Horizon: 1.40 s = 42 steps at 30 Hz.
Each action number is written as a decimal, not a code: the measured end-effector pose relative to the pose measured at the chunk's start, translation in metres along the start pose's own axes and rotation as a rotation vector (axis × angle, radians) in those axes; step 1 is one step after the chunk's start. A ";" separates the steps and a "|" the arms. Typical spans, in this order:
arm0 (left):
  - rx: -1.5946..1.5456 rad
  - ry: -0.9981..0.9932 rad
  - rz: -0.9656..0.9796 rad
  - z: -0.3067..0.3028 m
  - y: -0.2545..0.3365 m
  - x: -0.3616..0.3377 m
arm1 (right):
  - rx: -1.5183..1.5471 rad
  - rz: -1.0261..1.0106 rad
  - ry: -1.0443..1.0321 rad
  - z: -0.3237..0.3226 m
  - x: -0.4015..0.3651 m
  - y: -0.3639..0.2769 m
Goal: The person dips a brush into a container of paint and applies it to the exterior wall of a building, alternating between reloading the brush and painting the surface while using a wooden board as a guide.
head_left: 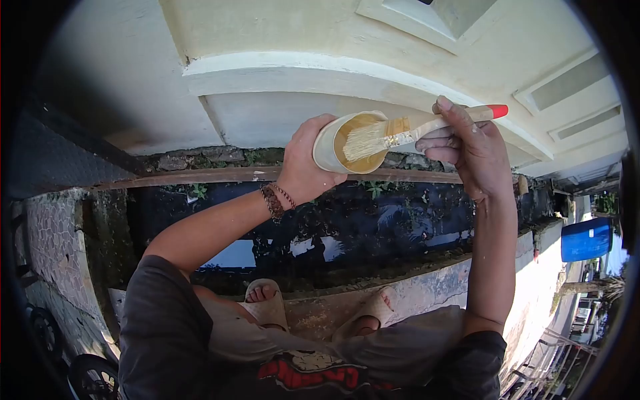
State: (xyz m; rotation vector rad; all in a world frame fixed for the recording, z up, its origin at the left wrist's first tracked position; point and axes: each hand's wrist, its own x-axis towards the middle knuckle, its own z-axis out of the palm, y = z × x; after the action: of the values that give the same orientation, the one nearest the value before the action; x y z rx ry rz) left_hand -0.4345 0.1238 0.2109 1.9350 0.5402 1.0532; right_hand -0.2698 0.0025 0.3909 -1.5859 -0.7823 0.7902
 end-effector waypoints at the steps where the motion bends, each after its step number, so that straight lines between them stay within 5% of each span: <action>1: -0.023 -0.008 -0.009 0.002 -0.002 0.000 | -0.004 0.008 0.009 0.004 -0.002 0.000; 8: -0.111 -0.059 0.023 0.023 -0.007 -0.001 | -0.458 -0.156 0.036 0.043 -0.032 0.001; 9: -0.103 -0.035 0.051 0.027 -0.006 -0.001 | -0.606 -0.355 0.008 0.044 -0.030 0.014; 12: -0.112 0.001 0.131 0.033 -0.009 0.003 | -0.632 -0.306 0.009 0.051 -0.027 0.018; 17: -0.181 0.040 0.222 0.030 -0.009 0.011 | -0.888 -0.539 0.126 0.060 -0.020 0.016; 23: -0.211 0.254 0.319 0.017 -0.008 0.023 | -0.882 -0.587 0.166 0.083 -0.014 0.016; 35: -0.047 0.178 0.339 -0.013 -0.002 0.019 | -0.953 -0.621 0.113 0.089 -0.014 0.005; 41: 0.034 0.229 0.349 -0.013 0.012 0.033 | -0.941 -0.466 0.165 0.088 -0.017 -0.018; 42: 0.035 0.232 0.350 -0.013 0.015 0.035 | -0.975 -0.376 0.010 0.087 -0.037 -0.042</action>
State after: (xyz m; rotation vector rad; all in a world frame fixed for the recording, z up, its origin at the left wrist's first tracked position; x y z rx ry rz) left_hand -0.4262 0.1455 0.2432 1.9951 0.3520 1.5119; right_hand -0.3651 0.0248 0.4242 -2.1642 -1.5436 0.0857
